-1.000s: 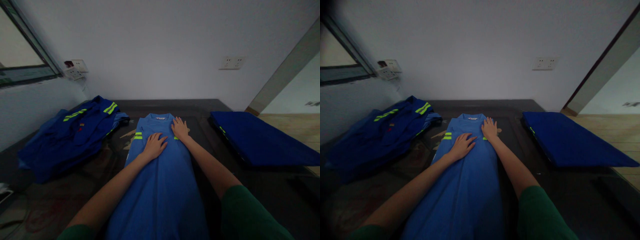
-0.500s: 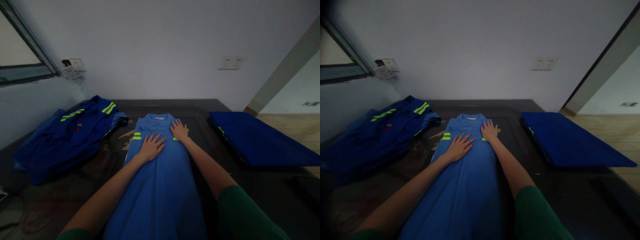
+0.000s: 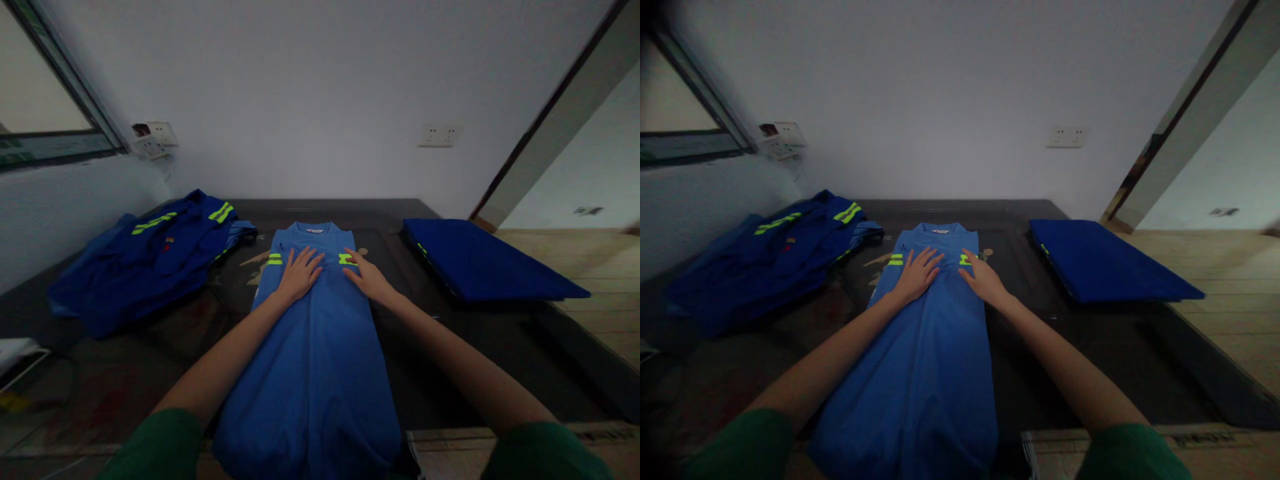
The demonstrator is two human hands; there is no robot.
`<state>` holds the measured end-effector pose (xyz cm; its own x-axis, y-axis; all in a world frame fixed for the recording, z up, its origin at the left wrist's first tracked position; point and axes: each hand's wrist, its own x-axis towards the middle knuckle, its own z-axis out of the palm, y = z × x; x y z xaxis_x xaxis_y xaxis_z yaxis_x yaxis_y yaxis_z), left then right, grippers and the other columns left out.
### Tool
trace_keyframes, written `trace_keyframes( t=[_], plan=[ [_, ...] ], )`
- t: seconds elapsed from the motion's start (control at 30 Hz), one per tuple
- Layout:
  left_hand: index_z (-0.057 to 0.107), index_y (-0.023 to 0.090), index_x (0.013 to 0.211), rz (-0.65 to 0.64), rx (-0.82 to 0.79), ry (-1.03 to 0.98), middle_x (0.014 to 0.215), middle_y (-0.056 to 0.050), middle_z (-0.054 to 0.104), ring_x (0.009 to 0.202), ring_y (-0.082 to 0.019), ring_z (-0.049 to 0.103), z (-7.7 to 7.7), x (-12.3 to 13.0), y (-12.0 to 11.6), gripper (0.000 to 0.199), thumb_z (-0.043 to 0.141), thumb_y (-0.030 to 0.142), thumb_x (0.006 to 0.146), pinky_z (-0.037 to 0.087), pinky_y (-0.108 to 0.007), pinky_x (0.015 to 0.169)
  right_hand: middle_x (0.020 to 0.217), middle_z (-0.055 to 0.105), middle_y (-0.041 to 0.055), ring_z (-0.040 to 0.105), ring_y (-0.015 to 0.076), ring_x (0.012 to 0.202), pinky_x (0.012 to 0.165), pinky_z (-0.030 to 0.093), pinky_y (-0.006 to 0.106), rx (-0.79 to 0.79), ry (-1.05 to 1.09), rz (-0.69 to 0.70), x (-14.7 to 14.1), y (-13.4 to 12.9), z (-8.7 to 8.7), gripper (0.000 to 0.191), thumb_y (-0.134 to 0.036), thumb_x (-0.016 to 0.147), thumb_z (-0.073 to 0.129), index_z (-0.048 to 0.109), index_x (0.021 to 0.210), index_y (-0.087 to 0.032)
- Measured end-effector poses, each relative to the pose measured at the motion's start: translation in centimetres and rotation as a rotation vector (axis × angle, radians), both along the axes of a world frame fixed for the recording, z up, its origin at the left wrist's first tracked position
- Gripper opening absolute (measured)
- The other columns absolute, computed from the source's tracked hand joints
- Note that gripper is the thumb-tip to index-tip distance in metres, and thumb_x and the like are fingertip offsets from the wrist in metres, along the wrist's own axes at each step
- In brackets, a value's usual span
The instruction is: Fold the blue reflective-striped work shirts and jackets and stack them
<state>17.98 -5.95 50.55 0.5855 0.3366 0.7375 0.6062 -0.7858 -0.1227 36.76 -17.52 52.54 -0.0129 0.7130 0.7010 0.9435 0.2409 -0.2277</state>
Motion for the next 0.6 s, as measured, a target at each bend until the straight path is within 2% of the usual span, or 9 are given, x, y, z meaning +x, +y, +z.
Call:
trace_keyframes(
  t=[0.1,0.17,0.23,0.3,0.33,0.4,0.5,0.53,0.6],
  plan=[
    [0.047,0.020,0.137,-0.061,0.037,-0.106,0.140,-0.007,0.051,0.136,-0.018,0.037,0.3,-2.0,-1.8,0.044,0.027,0.027,0.099,0.005,-0.048,0.118,0.124,0.063,0.0107,0.058,0.0212,0.114,0.101,0.042,0.038,-0.064,0.080,0.222,-1.2,-7.0,-2.9,0.052,-0.029,0.088,0.053,0.046,0.138,-0.018],
    [0.050,0.019,0.133,-0.102,0.016,-0.167,0.134,-0.007,0.056,0.130,-0.018,0.044,0.1,-4.6,-3.6,0.043,0.028,0.024,0.098,0.009,-0.048,0.118,0.114,0.067,0.0082,0.063,0.0205,0.104,0.094,0.047,0.037,-0.177,0.185,0.329,-1.8,-12.0,-4.6,0.038,-0.033,0.089,0.054,0.059,0.124,-0.021],
    [0.056,0.018,0.126,-0.173,-0.049,-0.182,0.127,-0.007,0.061,0.122,-0.019,0.051,-0.7,-8.1,-5.9,0.041,0.030,0.026,0.096,0.022,-0.045,0.115,0.104,0.070,0.0066,0.065,0.0193,0.093,0.081,0.053,0.033,-0.355,0.350,0.422,-2.2,-16.7,-6.4,0.029,-0.040,0.089,0.054,0.067,0.108,-0.022],
    [0.063,0.018,0.116,-0.242,-0.163,-0.203,0.114,-0.008,0.067,0.110,-0.019,0.059,-2.6,-12.0,-9.1,0.039,0.033,0.032,0.095,0.040,-0.038,0.104,0.093,0.071,0.0060,0.066,0.0174,0.079,0.066,0.054,0.029,-0.537,0.515,0.485,-2.3,-20.5,-8.4,0.029,-0.045,0.088,0.055,0.070,0.098,-0.022],
    [0.065,0.018,0.111,-0.254,-0.224,-0.240,0.106,-0.008,0.069,0.101,-0.019,0.063,-4.1,-13.9,-10.9,0.038,0.035,0.035,0.094,0.047,-0.034,0.096,0.090,0.071,0.0059,0.066,0.0168,0.075,0.062,0.053,0.027,-0.609,0.575,0.507,-2.2,-22.0,-9.7,0.030,-0.047,0.088,0.056,0.070,0.096,-0.022],
    [0.066,0.018,0.105,-0.219,-0.314,-0.391,0.089,-0.005,0.071,0.082,-0.018,0.066,-8.0,-17.1,-14.7,0.037,0.040,0.040,0.091,0.052,-0.029,0.081,0.085,0.070,0.0061,0.066,0.0172,0.072,0.058,0.053,0.027,-0.702,0.634,0.507,-1.8,-23.6,-13.1,0.032,-0.050,0.086,0.057,0.071,0.092,-0.021],
    [0.066,0.019,0.088,-0.110,-0.422,-0.696,0.064,-0.001,0.064,0.055,-0.015,0.060,-15.7,-20.0,-19.1,0.037,0.040,0.046,0.090,0.050,-0.023,0.056,0.084,0.071,0.0087,0.068,0.0230,0.075,0.062,0.055,0.034,-0.693,0.605,0.347,-0.8,-23.3,-19.2,0.040,-0.058,0.081,0.058,0.072,0.089,-0.021],
    [0.065,0.020,0.082,-0.049,-0.468,-0.774,0.063,-0.001,0.064,0.057,-0.016,0.061,-18.3,-20.4,-19.9,0.038,0.042,0.049,0.089,0.050,-0.023,0.055,0.089,0.072,0.0101,0.069,0.0263,0.080,0.067,0.056,0.038,-0.632,0.597,0.261,-0.5,-22.6,-21.0,0.043,-0.061,0.077,0.061,0.073,0.091,-0.022],
    [0.064,0.022,0.076,0.043,-0.525,-0.898,0.071,-0.002,0.068,0.069,-0.020,0.066,-22.8,-20.3,-20.2,0.039,0.051,0.058,0.082,0.054,-0.026,0.064,0.108,0.071,0.0121,0.066,0.0313,0.102,0.087,0.053,0.045,-0.542,0.614,0.233,-0.1,-20.9,-23.8,0.050,-0.062,0.074,0.063,0.071,0.105,-0.024]
  ],
)
